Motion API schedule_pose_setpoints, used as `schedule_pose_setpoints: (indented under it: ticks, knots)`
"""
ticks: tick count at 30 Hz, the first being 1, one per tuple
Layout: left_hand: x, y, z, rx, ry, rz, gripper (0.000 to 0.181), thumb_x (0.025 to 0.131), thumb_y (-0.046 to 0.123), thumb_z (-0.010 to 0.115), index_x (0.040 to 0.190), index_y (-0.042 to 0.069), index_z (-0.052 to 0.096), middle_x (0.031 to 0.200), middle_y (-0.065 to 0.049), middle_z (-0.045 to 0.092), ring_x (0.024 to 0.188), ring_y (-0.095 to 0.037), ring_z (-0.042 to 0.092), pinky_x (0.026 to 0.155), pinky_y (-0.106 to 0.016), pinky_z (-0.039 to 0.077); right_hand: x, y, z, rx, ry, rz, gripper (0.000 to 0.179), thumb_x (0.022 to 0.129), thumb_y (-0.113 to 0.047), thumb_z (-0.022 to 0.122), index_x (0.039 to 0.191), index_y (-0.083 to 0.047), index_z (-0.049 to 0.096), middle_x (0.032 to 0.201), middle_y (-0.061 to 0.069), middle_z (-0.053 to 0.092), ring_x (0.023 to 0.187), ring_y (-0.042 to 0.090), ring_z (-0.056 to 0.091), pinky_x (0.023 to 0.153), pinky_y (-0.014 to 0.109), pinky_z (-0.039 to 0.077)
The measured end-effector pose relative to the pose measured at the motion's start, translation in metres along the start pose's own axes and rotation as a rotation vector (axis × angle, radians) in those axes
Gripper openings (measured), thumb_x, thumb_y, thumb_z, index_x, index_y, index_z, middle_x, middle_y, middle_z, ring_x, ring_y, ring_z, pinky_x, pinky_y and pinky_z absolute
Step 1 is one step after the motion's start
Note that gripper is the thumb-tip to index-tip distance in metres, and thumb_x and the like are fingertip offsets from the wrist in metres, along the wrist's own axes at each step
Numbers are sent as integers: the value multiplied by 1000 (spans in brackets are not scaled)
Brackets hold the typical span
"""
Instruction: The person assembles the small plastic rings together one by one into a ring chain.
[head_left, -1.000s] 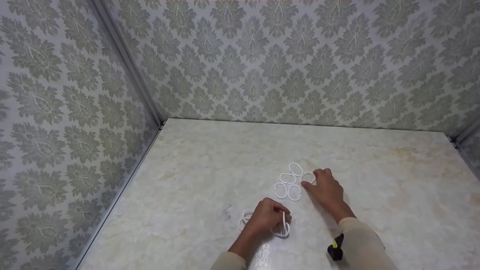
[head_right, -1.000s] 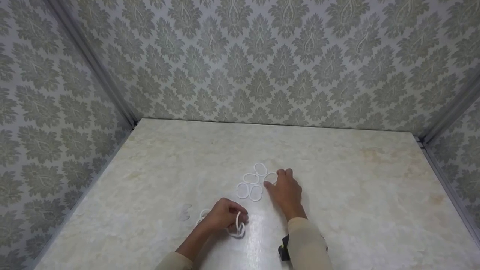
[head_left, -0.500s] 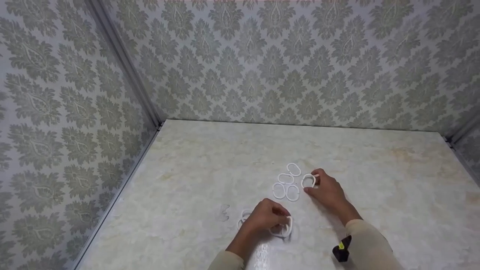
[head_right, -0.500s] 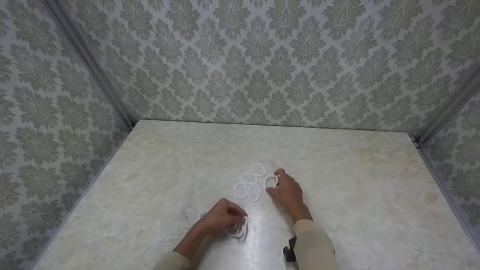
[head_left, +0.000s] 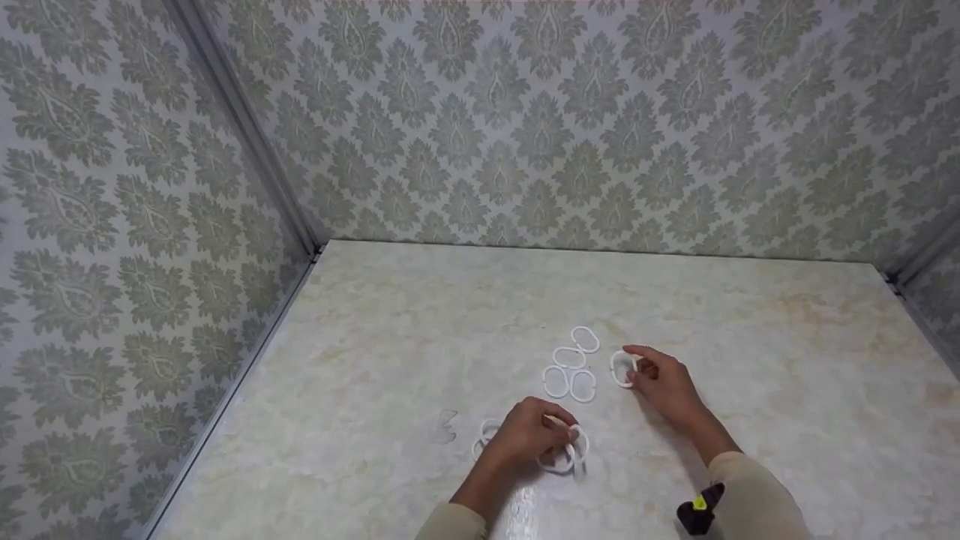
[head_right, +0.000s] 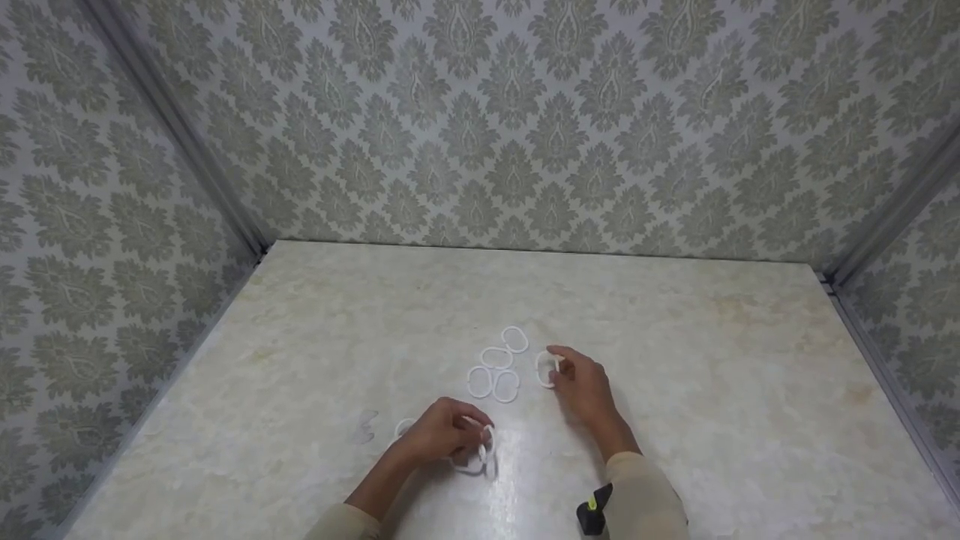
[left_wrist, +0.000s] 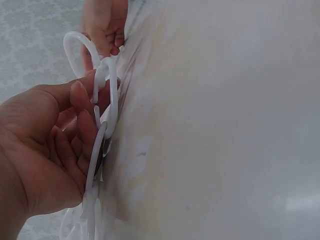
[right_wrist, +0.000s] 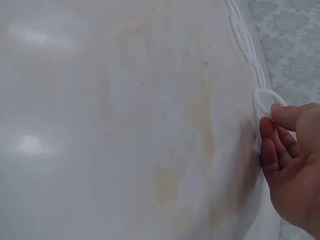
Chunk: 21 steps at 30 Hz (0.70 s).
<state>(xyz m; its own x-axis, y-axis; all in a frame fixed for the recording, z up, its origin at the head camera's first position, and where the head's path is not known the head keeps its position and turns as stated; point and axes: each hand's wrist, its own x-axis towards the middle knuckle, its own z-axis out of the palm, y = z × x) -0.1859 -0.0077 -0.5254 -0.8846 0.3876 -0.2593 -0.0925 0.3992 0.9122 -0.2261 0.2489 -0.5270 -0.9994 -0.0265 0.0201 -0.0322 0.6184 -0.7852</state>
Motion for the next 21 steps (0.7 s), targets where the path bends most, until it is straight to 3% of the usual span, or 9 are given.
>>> schedule_pose_setpoints:
  ticks: [5,13,21]
  knots:
    - [-1,1,0,17,9,4,7,89,11,77,95,12,81,63,7,62,48,-7,49,47,-20,39,-1,2,0,30,8,-1,42,96,-3,64,138,-5,61,107,17,66,86,11,58,74,20,48]
    - [-3,4,0,84,-21,-67,6,86,13,80,89,18,82,72,6,67,57,-8,52,52,-21,40,-2,2,1,92,17,-16,40,94,0,65,135,-1,63,102,18,66,76,2,55,70,18,47]
    - [-4,4,-3,98,-50,-28,7,86,8,79,88,14,82,74,5,70,61,-8,54,54,-21,41,-3,1,-1,109,-7,38,37,97,-4,62,134,0,63,106,15,65,84,8,54,72,18,48]
